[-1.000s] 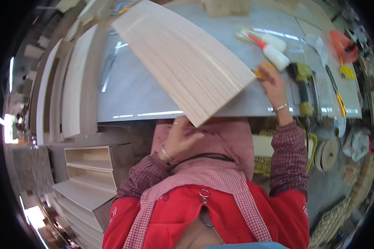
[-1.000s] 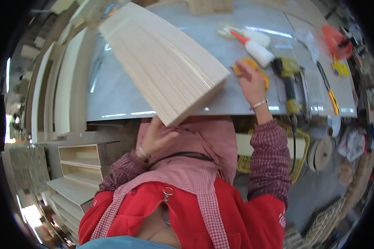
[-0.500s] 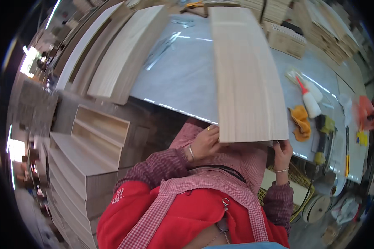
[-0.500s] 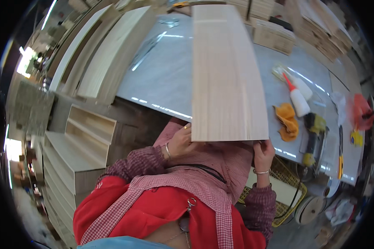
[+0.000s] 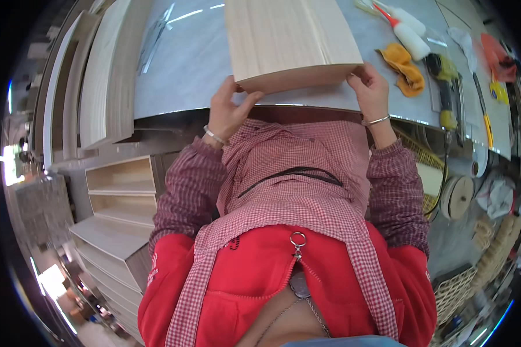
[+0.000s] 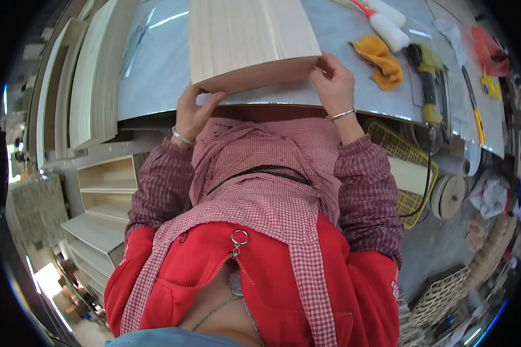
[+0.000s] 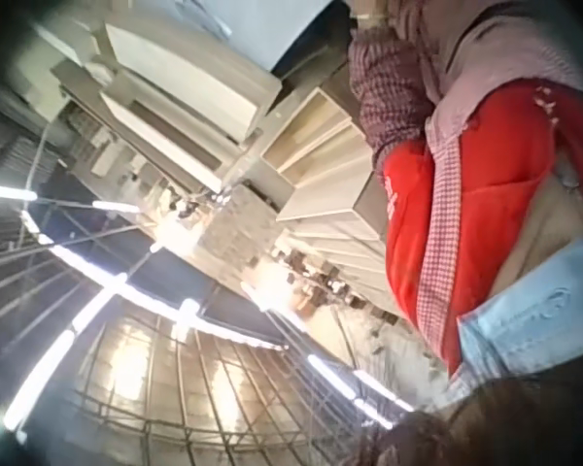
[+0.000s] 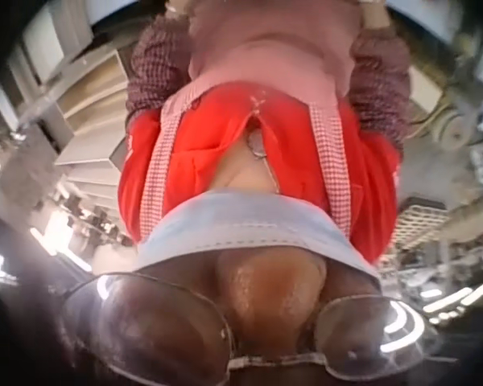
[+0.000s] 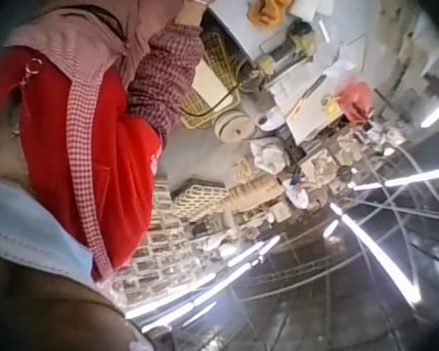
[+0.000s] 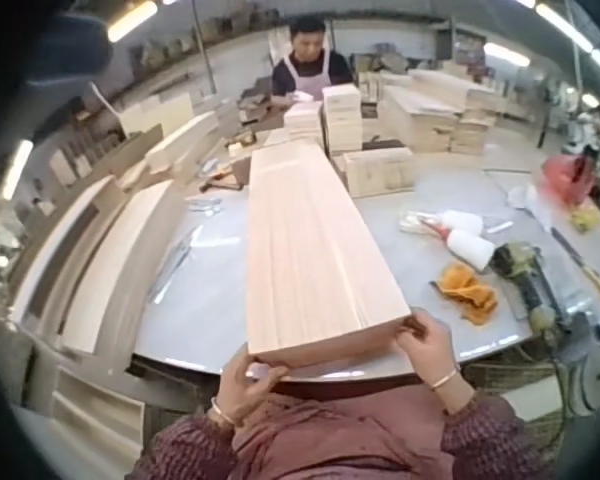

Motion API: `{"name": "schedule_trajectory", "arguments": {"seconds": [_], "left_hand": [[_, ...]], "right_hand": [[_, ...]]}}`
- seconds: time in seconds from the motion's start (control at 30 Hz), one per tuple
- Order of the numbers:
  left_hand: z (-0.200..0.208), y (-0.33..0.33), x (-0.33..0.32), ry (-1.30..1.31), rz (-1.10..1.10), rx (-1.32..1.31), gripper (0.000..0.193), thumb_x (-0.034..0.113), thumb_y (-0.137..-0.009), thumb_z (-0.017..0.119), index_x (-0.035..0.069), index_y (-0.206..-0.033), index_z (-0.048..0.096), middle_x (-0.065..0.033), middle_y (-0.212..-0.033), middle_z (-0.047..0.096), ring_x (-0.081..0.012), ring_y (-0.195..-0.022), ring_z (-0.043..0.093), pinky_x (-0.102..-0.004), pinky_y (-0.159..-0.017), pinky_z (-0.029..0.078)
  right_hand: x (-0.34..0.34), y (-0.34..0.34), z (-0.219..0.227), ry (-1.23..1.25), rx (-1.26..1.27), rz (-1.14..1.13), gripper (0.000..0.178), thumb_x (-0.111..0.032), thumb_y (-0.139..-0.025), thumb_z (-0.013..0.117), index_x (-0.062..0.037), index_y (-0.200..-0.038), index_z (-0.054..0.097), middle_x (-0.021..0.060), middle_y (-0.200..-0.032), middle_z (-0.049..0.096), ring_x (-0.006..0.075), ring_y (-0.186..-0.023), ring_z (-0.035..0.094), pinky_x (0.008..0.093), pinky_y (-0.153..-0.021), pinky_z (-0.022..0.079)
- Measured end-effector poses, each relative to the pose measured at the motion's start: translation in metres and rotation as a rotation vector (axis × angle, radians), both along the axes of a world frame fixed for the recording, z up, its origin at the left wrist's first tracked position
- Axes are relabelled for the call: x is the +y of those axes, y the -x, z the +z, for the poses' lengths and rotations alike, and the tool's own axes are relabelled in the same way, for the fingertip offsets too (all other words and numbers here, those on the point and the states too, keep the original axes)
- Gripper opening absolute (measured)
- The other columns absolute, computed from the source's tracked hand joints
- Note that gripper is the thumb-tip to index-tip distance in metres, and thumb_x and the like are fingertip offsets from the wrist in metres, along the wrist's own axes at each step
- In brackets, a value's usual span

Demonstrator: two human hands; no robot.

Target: Applying glue to wooden planks and securing them together using a pneumatic nail gun to build boxes.

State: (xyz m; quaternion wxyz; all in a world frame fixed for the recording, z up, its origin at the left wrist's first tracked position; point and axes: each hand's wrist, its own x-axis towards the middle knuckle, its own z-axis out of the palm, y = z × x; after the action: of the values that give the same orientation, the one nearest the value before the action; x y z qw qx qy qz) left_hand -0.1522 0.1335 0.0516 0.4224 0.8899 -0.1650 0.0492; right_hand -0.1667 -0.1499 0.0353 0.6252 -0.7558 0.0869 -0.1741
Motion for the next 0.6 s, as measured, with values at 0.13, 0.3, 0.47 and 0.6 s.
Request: {"name": "schedule_trajectory", "arguments": {"seconds": [0.13, 0.3, 0.47, 0.6], "left_hand": [[0.016, 0.006, -0.014, 0.409, 0.047, -0.143, 0.040, 0.014, -0.076, 0.075, 0.005, -0.112, 0.061, -0.0074, -0.095, 0.063, -0.0161, -0.074, 0.058, -0.0258, -0.068, 0.048], [0.025, 0.007, -0.017, 0.357, 0.053, -0.287, 0.041, 0.016, -0.079, 0.074, 0.005, -0.116, 0.062, -0.0045, -0.090, 0.064, -0.0139, -0.072, 0.057, -0.0233, -0.068, 0.048], [0.023, 0.000, -0.012, 0.137, 0.080, -0.343, 0.041, 0.017, -0.080, 0.073, 0.005, -0.117, 0.061, -0.0034, -0.086, 0.063, -0.0115, -0.069, 0.055, -0.0226, -0.066, 0.047], [0.023, -0.001, -0.010, 0.077, 0.081, -0.345, 0.039, 0.016, -0.081, 0.072, 0.005, -0.117, 0.061, -0.0029, -0.084, 0.061, -0.0100, -0.066, 0.052, -0.0223, -0.064, 0.047]], "right_hand": [[0.000, 0.006, 0.016, -0.245, -0.136, -0.028, 0.022, -0.002, -0.081, 0.061, 0.0017, -0.102, 0.066, 0.0073, -0.091, 0.069, 0.0123, -0.077, 0.061, 0.0210, -0.074, 0.049], [-0.002, 0.007, 0.019, -0.286, -0.230, 0.034, 0.021, -0.002, -0.084, 0.063, 0.0003, -0.105, 0.066, 0.0058, -0.095, 0.069, 0.0094, -0.082, 0.062, 0.0185, -0.078, 0.049], [-0.002, 0.005, 0.015, -0.244, -0.236, 0.055, 0.018, -0.006, -0.085, 0.065, -0.0004, -0.102, 0.067, 0.0040, -0.090, 0.069, 0.0077, -0.077, 0.060, 0.0174, -0.073, 0.047], [-0.001, 0.005, 0.014, -0.126, -0.220, 0.014, 0.016, -0.008, -0.084, 0.066, -0.0019, -0.099, 0.069, 0.0017, -0.086, 0.069, 0.0064, -0.073, 0.059, 0.0167, -0.069, 0.045]]}}
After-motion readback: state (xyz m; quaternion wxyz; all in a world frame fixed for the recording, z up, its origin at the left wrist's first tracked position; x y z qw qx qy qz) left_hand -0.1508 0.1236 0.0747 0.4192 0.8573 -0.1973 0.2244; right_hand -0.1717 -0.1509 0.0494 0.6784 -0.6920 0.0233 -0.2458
